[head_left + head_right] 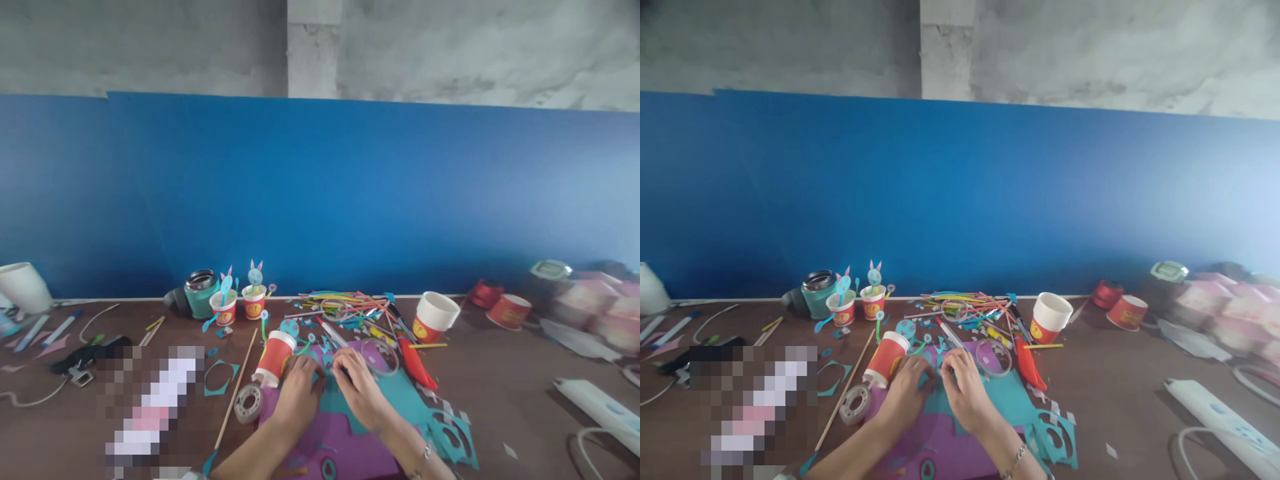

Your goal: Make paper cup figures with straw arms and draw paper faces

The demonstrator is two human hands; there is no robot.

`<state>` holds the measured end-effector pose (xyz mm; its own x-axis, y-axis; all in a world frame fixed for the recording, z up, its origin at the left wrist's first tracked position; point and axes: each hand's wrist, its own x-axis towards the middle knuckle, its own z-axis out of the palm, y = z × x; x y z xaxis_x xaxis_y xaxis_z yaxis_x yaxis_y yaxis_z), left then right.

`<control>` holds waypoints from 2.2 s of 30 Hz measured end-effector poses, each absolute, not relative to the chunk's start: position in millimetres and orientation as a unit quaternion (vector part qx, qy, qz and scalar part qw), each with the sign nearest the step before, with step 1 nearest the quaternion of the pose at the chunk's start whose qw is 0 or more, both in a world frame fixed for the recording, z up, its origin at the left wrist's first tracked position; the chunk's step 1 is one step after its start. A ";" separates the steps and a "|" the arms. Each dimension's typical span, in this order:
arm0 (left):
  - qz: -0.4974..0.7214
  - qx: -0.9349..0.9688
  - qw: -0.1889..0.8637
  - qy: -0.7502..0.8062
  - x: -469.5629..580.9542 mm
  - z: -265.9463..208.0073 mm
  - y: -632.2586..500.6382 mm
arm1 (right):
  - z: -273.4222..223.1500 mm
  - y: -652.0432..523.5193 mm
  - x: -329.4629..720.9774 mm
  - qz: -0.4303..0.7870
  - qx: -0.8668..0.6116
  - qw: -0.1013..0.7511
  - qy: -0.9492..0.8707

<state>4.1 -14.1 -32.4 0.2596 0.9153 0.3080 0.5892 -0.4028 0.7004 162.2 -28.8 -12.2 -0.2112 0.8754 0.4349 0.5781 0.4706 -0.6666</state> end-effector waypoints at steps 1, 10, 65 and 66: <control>0.365 0.743 0.259 0.498 4.8 -32.2 -11.9 | -11.9 -29.3 162.5 0.183 -0.482 0.389 -0.763; 0.430 0.673 0.356 0.485 4.8 -22.9 -9.5 | -10.0 -34.1 161.5 0.166 -0.491 0.325 -0.791; 0.478 0.708 0.231 0.466 2.0 -17.1 -9.0 | -10.4 -26.8 161.5 0.254 -0.542 0.453 -0.660; 0.475 0.712 0.224 0.466 2.0 -18.0 -9.3 | -10.6 -27.7 159.9 0.276 -0.542 0.441 -0.660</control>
